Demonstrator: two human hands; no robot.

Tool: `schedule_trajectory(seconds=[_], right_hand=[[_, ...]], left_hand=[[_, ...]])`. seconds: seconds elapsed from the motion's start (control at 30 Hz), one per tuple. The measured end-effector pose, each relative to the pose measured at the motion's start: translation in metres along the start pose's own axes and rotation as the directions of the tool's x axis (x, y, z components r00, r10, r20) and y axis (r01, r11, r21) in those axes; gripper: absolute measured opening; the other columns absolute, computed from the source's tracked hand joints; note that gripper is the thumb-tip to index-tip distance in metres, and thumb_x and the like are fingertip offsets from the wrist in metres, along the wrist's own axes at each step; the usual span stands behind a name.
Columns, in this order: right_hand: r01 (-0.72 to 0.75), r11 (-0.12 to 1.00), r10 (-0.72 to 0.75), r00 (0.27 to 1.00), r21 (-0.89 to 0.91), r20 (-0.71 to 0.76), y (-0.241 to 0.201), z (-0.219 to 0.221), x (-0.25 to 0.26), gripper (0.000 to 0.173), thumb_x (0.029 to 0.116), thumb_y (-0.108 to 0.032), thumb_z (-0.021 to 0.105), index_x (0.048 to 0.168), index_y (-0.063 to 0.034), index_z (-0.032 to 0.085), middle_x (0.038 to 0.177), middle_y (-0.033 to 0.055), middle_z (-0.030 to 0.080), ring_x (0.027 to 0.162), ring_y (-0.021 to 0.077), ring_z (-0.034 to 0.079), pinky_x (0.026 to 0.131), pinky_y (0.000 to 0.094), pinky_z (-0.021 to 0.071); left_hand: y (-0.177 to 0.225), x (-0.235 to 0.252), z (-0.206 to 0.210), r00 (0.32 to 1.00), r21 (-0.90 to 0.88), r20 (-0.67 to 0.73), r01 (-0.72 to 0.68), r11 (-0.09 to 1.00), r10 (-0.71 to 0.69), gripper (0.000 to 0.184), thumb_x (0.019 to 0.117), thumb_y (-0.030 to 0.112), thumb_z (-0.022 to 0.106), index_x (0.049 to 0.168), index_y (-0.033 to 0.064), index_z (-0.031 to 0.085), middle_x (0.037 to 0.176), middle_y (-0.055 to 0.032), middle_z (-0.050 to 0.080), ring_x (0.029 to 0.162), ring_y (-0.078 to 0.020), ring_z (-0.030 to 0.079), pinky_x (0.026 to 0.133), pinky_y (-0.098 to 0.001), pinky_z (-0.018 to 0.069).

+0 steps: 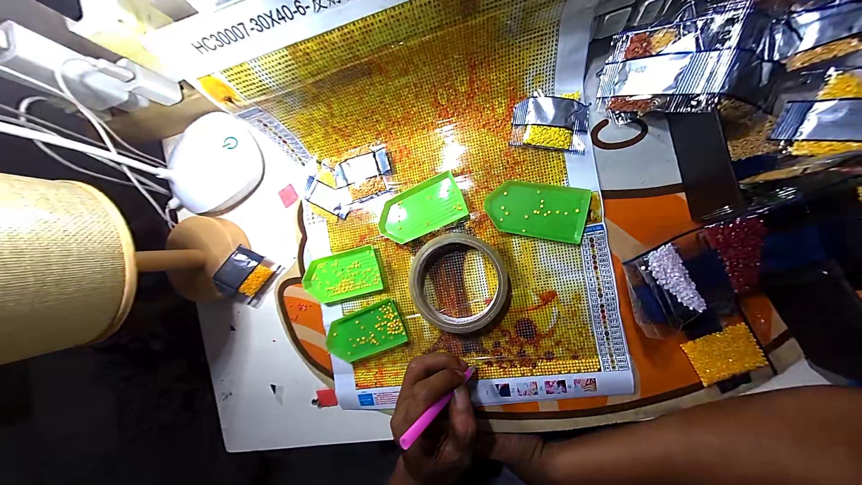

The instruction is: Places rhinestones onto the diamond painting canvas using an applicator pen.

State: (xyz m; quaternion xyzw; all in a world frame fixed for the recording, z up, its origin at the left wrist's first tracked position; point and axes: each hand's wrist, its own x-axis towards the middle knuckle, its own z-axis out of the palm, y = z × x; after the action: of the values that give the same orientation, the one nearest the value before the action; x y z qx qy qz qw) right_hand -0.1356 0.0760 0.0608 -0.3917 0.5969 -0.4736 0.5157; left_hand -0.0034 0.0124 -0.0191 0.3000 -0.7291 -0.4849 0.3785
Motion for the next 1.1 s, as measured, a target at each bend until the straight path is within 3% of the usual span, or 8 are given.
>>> schedule_trajectory(seconds=[0.07,0.2,0.37,0.6,0.73,0.77,0.87,1.1], right_hand=[[-0.055,0.998,0.055,0.998,-0.005,-0.003,0.001,0.001,0.001,0.025,0.0955,-0.015,0.064,0.107,0.0056,0.073,0.1,0.0111,0.076,0.097,0.0021,0.069,0.092,0.0158,0.0498],[0.115,0.829,-0.073,0.993,0.547,-0.097,0.003,0.006,0.003,0.024,0.0987,-0.006,0.058,0.116,0.0084,0.067,0.109,0.0048,0.075,0.108,-0.0042,0.065,0.1,0.0134,0.0465],[0.108,0.675,-0.059,0.994,0.73,-0.093,0.017,0.009,-0.001,0.024,0.0941,0.0,0.061,0.117,0.0067,0.066,0.112,0.0023,0.074,0.11,-0.004,0.063,0.101,0.0136,0.0468],[-0.006,0.97,0.025,0.997,0.244,-0.079,-0.005,0.004,0.005,0.023,0.0954,-0.009,0.061,0.107,0.0087,0.07,0.099,0.0101,0.075,0.097,-0.0018,0.067,0.092,0.0125,0.0475],[0.147,0.837,-0.097,0.988,0.528,-0.12,0.02,0.01,0.002,0.02,0.0939,-0.003,0.063,0.109,0.009,0.067,0.101,0.0058,0.074,0.1,-0.0045,0.065,0.094,0.0106,0.0484],[0.067,0.844,-0.035,0.997,0.532,-0.071,0.013,0.008,0.003,0.022,0.092,-0.004,0.066,0.11,0.008,0.067,0.102,0.0038,0.074,0.101,-0.0058,0.064,0.094,0.0111,0.0476],[-0.088,0.958,0.059,0.992,0.274,0.114,0.035,0.012,0.004,0.032,0.0944,-0.018,0.067,0.118,0.0027,0.067,0.11,0.0018,0.073,0.104,-0.0059,0.062,0.096,0.0117,0.0464],[-0.038,0.995,0.039,0.999,0.089,-0.02,0.125,0.034,-0.042,0.034,0.0988,-0.028,0.065,0.128,-0.0113,0.067,0.126,-0.0014,0.07,0.122,0.0005,0.059,0.108,0.0201,0.0458]], left_hand=[[-0.001,0.0,0.0,1.0,0.002,0.0,0.005,1.0,-0.005,0.02,0.0901,0.019,0.066,0.108,0.0113,0.07,0.111,-0.0063,0.067,0.102,-0.0239,0.067,0.088,-0.0388,0.0589],[-0.002,-0.001,0.0,1.0,0.024,0.018,0.01,1.0,-0.01,0.021,0.0901,0.019,0.066,0.109,0.0104,0.07,0.111,-0.0065,0.067,0.103,-0.0234,0.067,0.09,-0.0389,0.0586],[-0.001,0.0,0.001,1.0,0.029,0.024,0.017,0.999,-0.018,0.021,0.0898,0.019,0.066,0.108,0.0102,0.071,0.111,-0.0066,0.067,0.102,-0.0229,0.066,0.089,-0.0385,0.0582],[0.001,-0.001,0.002,0.999,0.085,0.038,-0.012,0.996,0.009,0.02,0.0907,0.023,0.066,0.106,0.0124,0.072,0.112,-0.0052,0.067,0.105,-0.0208,0.065,0.091,-0.0356,0.0565],[0.002,-0.001,0.003,0.999,0.08,0.036,-0.019,0.997,0.016,0.02,0.0902,0.023,0.067,0.105,0.0118,0.072,0.11,-0.0057,0.067,0.103,-0.0215,0.066,0.089,-0.036,0.0573],[0.002,-0.001,0.001,1.0,0.053,0.023,-0.012,0.999,0.01,0.02,0.0906,0.022,0.066,0.107,0.0123,0.071,0.111,-0.0056,0.067,0.103,-0.0216,0.066,0.089,-0.0361,0.0574],[0.009,0.002,-0.004,0.997,-0.015,-0.071,-0.036,0.999,0.035,0.017,0.0933,0.023,0.065,0.108,0.0152,0.07,0.109,-0.0052,0.068,0.099,-0.023,0.068,0.085,-0.0373,0.0591],[0.028,-0.009,-0.022,0.993,-0.055,-0.115,-0.046,0.997,0.039,0.022,0.0935,0.03,0.067,0.112,0.0194,0.071,0.114,-0.0024,0.068,0.104,-0.0219,0.065,0.089,-0.035,0.0562]])
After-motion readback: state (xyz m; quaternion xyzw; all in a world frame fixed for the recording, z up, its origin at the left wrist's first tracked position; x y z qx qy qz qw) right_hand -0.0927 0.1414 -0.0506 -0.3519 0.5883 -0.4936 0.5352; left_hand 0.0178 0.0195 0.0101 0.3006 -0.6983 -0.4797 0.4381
